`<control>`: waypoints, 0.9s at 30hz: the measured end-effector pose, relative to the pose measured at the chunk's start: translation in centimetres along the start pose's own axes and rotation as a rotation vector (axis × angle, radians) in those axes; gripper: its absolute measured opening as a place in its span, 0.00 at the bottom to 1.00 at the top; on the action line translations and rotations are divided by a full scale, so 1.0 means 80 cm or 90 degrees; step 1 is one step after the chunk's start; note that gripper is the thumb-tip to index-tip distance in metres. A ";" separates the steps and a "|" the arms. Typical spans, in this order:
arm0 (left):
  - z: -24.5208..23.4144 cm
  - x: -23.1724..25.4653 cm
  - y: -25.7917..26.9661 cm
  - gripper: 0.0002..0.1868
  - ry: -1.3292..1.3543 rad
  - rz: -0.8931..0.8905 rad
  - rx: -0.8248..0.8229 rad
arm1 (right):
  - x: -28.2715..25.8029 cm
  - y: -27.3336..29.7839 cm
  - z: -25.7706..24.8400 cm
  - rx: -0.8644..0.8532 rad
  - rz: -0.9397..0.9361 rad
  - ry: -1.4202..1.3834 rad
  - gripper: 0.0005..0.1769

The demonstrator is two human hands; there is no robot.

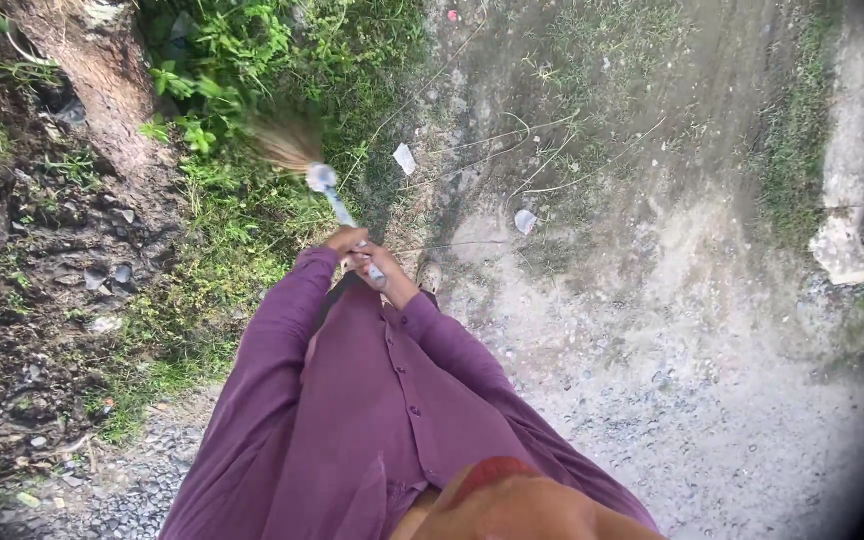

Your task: Sweeping dirt and trash on an outdoor path using a broom.

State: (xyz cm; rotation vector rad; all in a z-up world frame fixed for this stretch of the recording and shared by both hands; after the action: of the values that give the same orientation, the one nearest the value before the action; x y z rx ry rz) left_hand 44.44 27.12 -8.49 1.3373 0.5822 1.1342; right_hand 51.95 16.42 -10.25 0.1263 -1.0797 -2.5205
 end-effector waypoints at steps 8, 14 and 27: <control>0.216 -0.035 -0.012 0.22 -0.194 0.174 -0.249 | -0.038 0.185 0.000 0.272 -0.322 0.275 0.19; 0.343 -0.077 0.000 0.28 -0.346 0.361 -0.146 | -0.058 0.312 -0.060 0.377 -0.413 0.246 0.35; 0.223 -0.142 0.047 0.23 -0.016 0.214 0.006 | -0.041 0.207 -0.192 -0.065 0.111 -0.016 0.08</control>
State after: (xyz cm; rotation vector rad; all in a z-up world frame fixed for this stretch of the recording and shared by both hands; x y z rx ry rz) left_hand 54.29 8.52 -4.23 1.4918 0.3512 1.3827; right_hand 63.88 -3.06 -9.44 -0.0274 -0.9260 -2.4190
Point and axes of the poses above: each hand's wrist, its own y-axis away from the middle knuckle, its own z-axis out of the palm, x = y × z, the point moved 1 cm from there along -y, towards the middle knuckle, and after that the axes turned 1 degree about -z, right-handed, at the moved point
